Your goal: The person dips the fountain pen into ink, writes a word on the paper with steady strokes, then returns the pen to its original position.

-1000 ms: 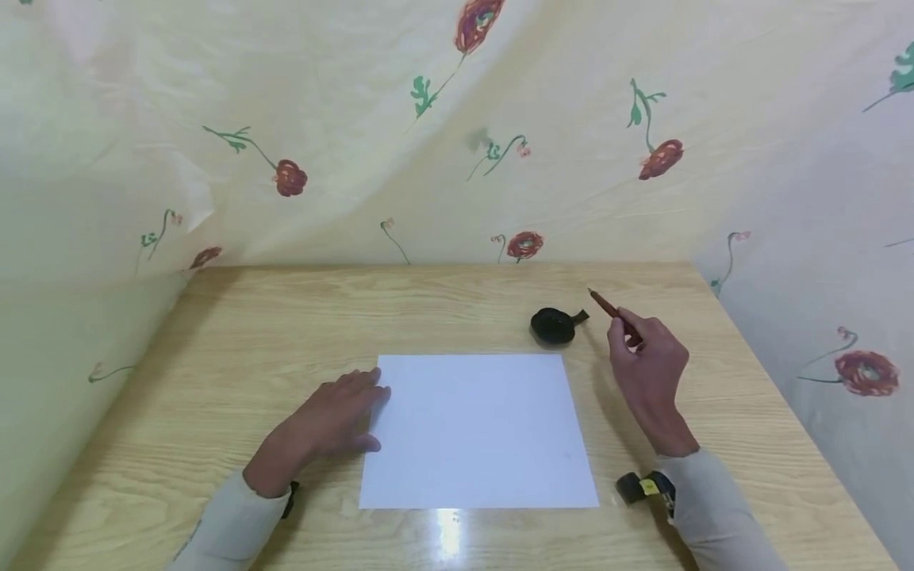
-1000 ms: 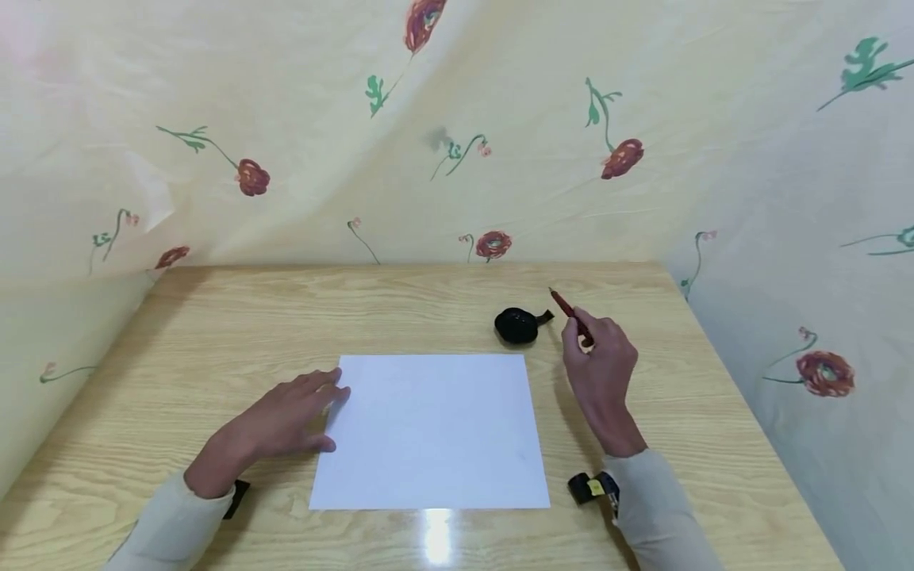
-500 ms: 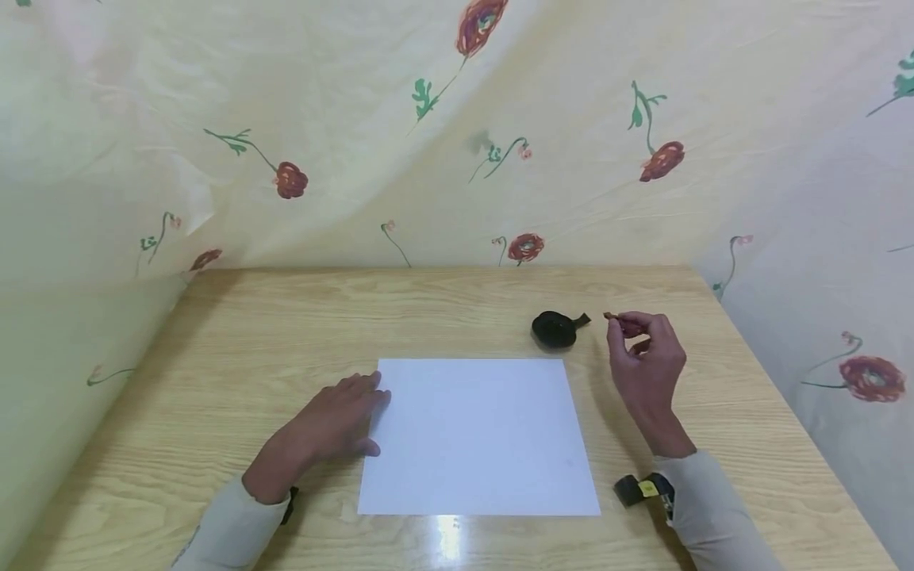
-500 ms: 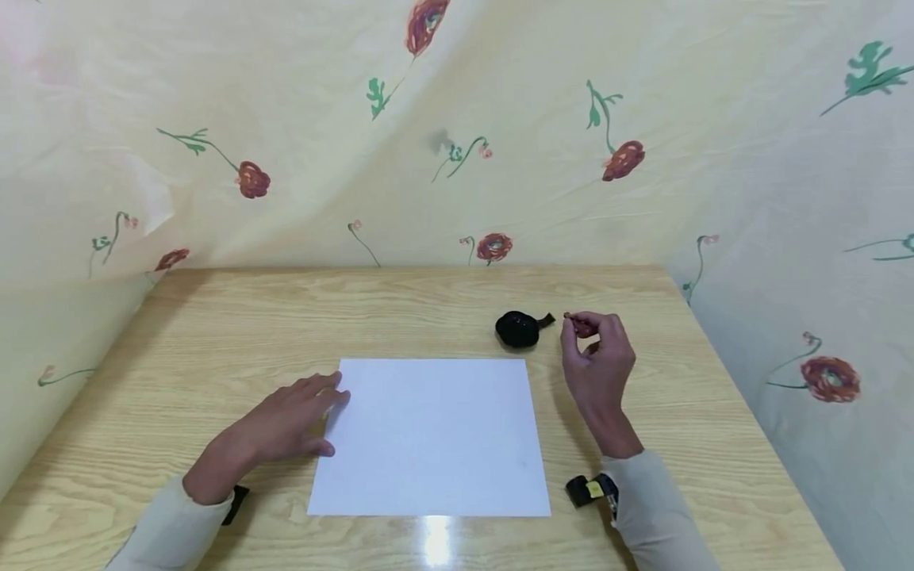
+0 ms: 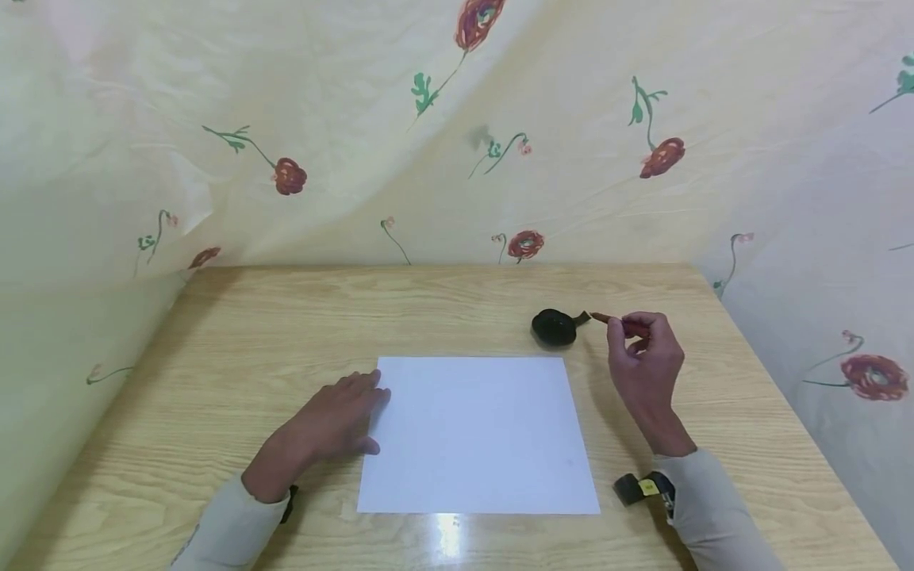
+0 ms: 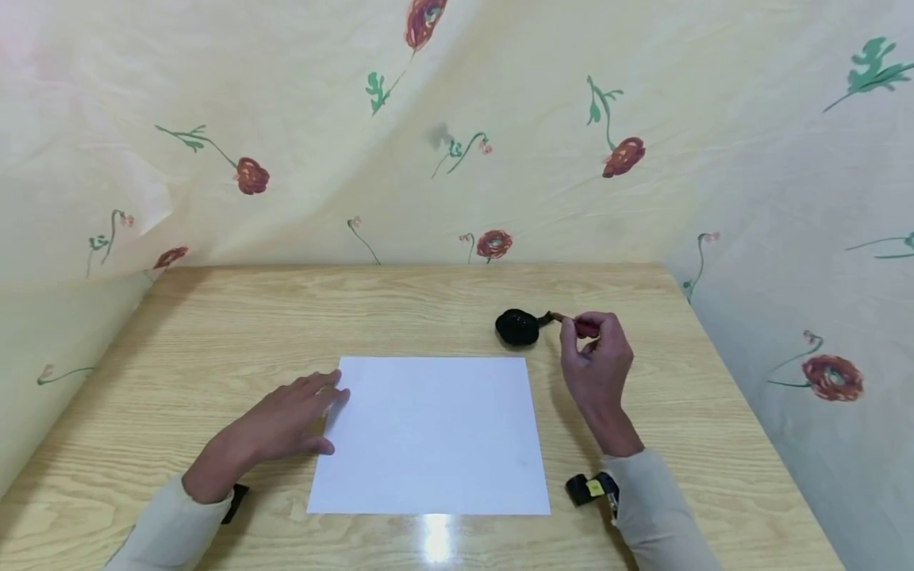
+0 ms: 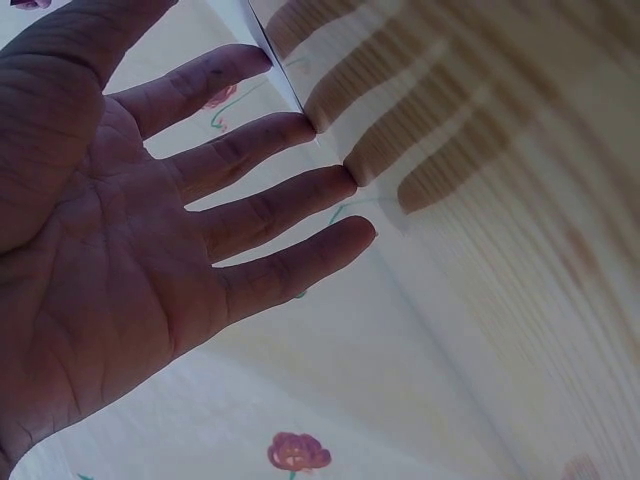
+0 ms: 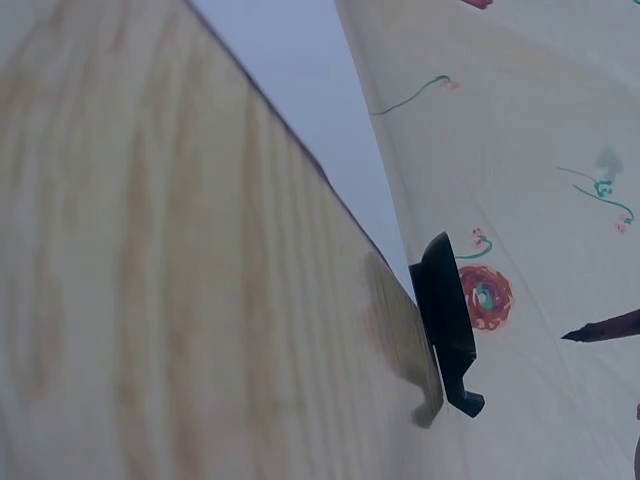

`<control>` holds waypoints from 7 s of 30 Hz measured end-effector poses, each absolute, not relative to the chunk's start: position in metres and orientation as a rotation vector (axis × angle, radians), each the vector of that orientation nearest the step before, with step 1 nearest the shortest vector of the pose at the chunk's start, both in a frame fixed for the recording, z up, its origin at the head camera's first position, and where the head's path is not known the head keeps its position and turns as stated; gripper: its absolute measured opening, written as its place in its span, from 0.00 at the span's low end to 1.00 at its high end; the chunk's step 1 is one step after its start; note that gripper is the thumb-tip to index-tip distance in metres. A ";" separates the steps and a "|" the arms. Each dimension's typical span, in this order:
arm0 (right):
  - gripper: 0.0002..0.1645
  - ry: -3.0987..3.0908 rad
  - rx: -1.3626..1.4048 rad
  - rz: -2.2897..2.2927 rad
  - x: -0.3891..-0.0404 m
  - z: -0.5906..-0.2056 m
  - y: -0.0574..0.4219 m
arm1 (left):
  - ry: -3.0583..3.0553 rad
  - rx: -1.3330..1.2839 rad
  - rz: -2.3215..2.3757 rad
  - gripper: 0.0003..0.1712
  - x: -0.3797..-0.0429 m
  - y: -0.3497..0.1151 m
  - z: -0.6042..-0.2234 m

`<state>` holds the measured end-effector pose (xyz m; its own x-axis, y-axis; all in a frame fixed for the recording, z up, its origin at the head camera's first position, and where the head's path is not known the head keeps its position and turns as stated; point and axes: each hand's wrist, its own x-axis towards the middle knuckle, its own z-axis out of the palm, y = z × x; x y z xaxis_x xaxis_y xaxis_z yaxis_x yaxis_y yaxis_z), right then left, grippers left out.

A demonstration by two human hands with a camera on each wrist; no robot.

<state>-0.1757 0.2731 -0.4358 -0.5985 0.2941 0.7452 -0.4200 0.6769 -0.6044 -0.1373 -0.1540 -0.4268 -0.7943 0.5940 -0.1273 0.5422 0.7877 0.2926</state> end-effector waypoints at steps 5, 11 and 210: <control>0.09 -1.996 0.116 0.983 -0.175 -0.437 0.273 | 2.765 0.889 0.375 0.41 -0.137 -0.154 -0.428; 0.13 -1.963 0.214 0.979 -0.177 -0.438 0.272 | 2.766 0.897 0.358 0.41 -0.136 -0.154 -0.427; 0.06 -2.496 1.265 1.318 -0.205 -0.462 0.116 | 2.831 0.914 0.178 0.43 -0.140 -0.152 -0.434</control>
<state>-0.2052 0.1157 -0.4622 -0.6643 -0.6393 0.3873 -0.6804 0.3026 -0.6675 -0.1402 -0.1521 -0.4345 -0.8002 0.5883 -0.1168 0.5691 0.8062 0.1619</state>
